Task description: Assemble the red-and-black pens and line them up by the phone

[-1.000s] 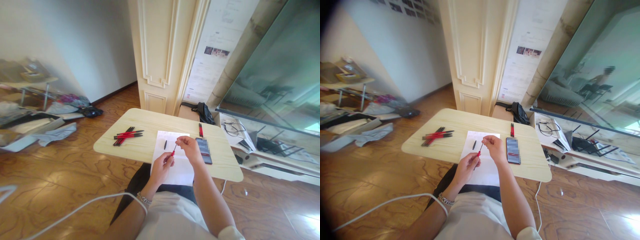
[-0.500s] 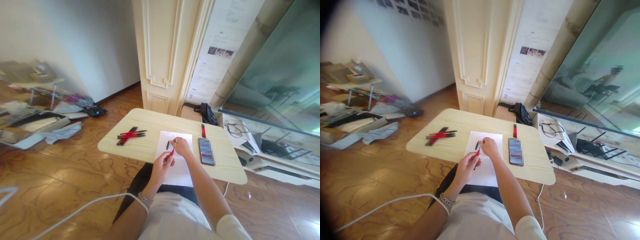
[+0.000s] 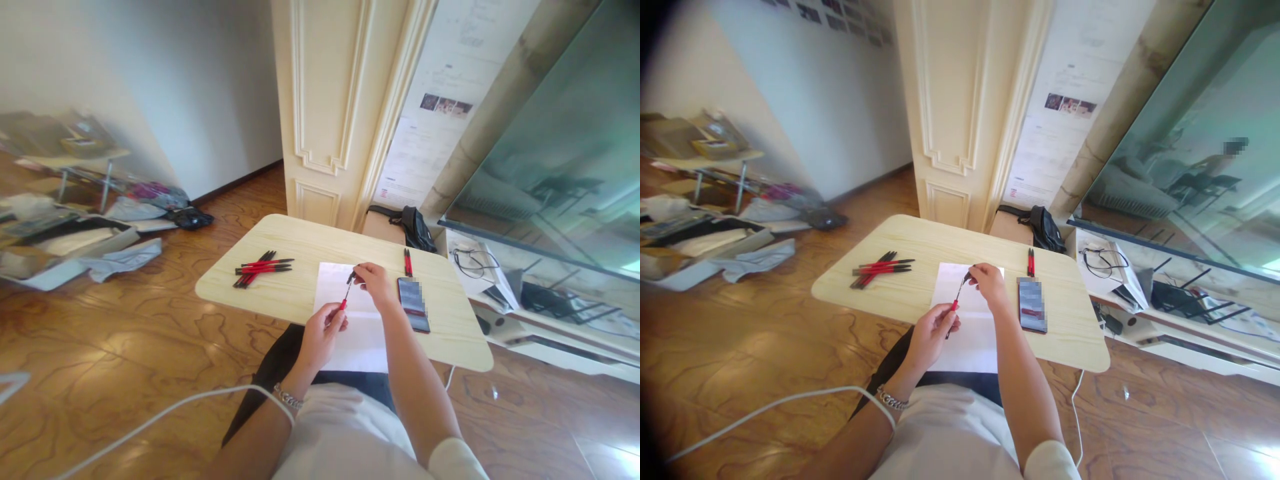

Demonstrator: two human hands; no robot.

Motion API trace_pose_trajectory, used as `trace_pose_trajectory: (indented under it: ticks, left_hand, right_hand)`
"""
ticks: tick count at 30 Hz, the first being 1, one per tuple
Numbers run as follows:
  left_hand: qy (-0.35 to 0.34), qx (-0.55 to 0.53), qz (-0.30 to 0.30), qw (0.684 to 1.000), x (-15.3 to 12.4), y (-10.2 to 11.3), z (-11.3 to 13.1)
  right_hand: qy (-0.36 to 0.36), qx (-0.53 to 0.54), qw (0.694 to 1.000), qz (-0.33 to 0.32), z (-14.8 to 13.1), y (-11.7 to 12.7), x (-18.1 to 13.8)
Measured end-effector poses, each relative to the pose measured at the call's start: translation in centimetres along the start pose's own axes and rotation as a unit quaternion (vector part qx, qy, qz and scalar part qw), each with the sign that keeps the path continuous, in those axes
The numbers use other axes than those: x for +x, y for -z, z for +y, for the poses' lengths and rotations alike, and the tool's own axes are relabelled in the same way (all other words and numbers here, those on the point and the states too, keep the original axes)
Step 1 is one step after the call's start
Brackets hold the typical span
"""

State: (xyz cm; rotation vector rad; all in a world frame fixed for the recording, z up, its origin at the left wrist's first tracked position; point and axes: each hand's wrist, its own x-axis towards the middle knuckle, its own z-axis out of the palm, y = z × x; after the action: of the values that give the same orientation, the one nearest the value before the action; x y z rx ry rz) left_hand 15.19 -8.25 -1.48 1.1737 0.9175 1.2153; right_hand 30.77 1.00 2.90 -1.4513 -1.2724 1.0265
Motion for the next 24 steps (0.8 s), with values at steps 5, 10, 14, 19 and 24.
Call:
trace_pose_trajectory:
  ticks: [5, 10, 14, 19, 24]
  left_hand:
    - [-0.001, 0.002, -0.006, 1.000, -0.1, -0.7, 0.0]
    - [-0.006, 0.020, -0.022, 1.000, -0.2, -0.9, 0.1]
    - [-0.009, 0.031, -0.019, 0.999, -0.2, -0.7, -0.1]
    - [-0.008, 0.043, -0.021, 0.999, -0.2, -0.7, -0.5]
    - [-0.004, 0.047, -0.030, 0.998, -0.2, -0.7, -0.5]
  right_hand:
    - [0.051, 0.173, 0.983, 0.042, -2.1, 2.3, -2.7]
    - [0.062, 0.177, 0.981, 0.041, -3.3, 2.7, -3.7]
    - [0.070, 0.174, 0.982, 0.031, -3.4, 2.7, -3.7]
    - [0.078, 0.129, 0.988, 0.019, -3.4, 2.8, -3.7]
    - [0.097, 0.094, 0.991, 0.019, -3.3, 3.2, -3.7]
